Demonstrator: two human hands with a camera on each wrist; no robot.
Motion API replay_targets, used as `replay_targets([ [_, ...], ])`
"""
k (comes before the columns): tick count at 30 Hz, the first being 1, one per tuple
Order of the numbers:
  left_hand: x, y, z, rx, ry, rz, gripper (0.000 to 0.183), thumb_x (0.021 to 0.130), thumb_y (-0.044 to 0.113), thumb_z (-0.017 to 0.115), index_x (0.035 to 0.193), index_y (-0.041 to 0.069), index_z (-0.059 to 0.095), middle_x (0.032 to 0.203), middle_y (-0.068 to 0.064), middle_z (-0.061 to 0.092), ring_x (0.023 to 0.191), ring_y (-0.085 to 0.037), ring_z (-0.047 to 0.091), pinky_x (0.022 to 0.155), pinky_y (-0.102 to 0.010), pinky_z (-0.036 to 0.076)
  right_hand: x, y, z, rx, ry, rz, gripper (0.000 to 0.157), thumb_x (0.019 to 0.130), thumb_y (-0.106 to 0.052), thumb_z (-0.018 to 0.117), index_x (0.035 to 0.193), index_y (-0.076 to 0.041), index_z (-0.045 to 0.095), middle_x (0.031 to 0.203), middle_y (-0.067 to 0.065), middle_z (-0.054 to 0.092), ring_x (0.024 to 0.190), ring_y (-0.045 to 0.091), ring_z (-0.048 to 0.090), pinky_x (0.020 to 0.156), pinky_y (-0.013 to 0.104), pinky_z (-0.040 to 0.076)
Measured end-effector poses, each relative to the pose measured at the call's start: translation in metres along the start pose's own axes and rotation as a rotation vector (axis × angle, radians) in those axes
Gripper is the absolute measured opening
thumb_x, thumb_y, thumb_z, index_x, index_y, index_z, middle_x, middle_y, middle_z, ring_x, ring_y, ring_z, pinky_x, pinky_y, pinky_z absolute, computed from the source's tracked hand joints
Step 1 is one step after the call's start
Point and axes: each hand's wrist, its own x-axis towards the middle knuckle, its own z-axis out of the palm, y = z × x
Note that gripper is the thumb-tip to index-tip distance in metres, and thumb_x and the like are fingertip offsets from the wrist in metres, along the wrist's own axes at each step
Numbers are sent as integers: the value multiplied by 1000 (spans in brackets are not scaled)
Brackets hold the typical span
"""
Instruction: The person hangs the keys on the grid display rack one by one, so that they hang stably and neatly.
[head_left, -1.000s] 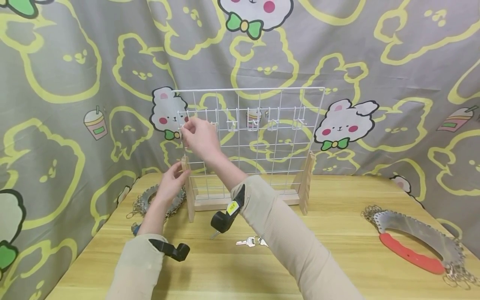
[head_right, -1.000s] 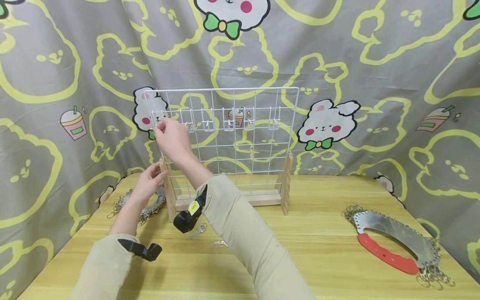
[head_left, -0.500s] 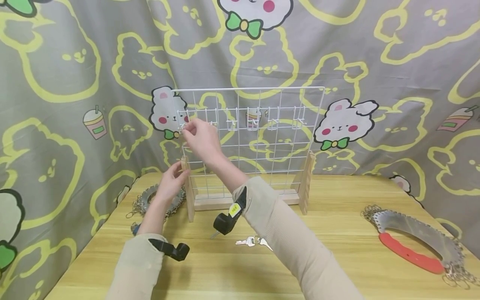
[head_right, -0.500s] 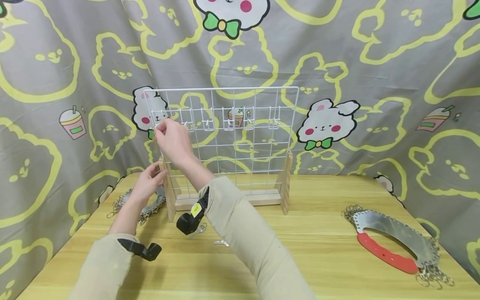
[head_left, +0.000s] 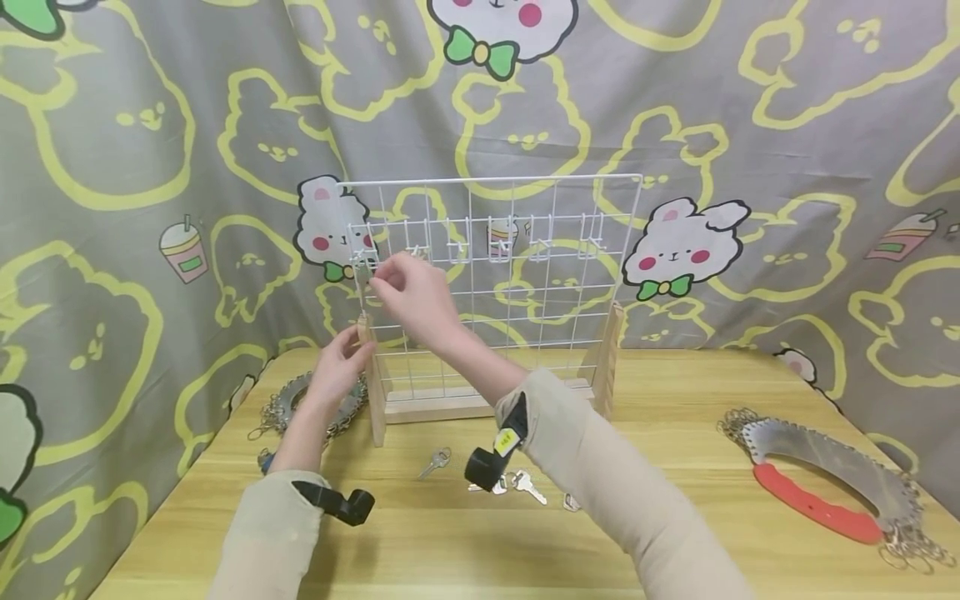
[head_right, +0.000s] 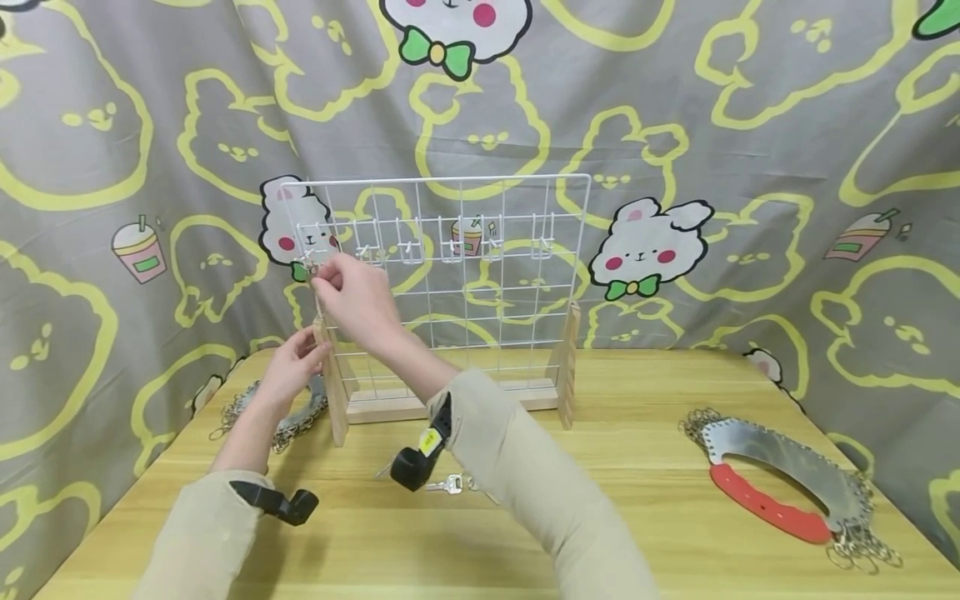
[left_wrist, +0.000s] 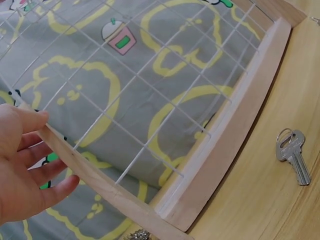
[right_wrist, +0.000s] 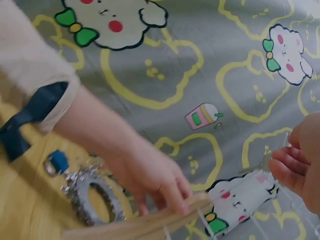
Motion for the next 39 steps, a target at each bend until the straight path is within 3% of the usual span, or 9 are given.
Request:
replay_targets([
  [7, -2, 2, -1, 21, 2, 8, 60, 98, 23, 48, 147, 4, 19, 148, -18, 25, 134, -34, 27, 107, -50, 27, -28, 34, -10, 61, -3, -5, 10, 89, -14, 61, 94, -6, 65, 82, 2, 66, 68, 10, 58, 61, 19, 50],
  [15, 0, 4, -2, -1, -6, 34, 57, 98, 18, 47, 146, 2, 21, 147, -19, 27, 132, -35, 30, 107, -49, 28, -64, 77, -11, 183, -51, 42, 9, 88, -9, 62, 93, -2, 63, 76, 3, 65, 64, 21, 62, 56, 24, 53],
  [23, 2, 3, -2, -10, 3, 51, 55, 98, 15, 47, 145, 0, 23, 146, -19, 29, 131, -34, 32, 106, -47, 30, -92, 102, 0, 155, -145, 139, 9, 86, -10, 65, 91, -2, 65, 77, 1, 64, 66, 13, 59, 57, 23, 52],
  [32, 2, 2, -3, 4, 2, 25, 58, 98, 18, 47, 146, 2, 21, 148, -18, 26, 133, -34, 29, 107, -49, 27, -119, 129, 21, 108, -298, 267, 9, 85, -14, 67, 90, -6, 65, 78, -3, 62, 73, 10, 55, 67, 23, 49],
  [39, 0, 1, -1, 20, 0, 9, 60, 97, 22, 48, 147, 3, 20, 146, -20, 29, 132, -35, 30, 107, -50, 26, -136, 149, 38, 78, -327, 290, 12, 82, -13, 69, 89, -4, 66, 76, -3, 61, 70, 9, 54, 64, 23, 47],
])
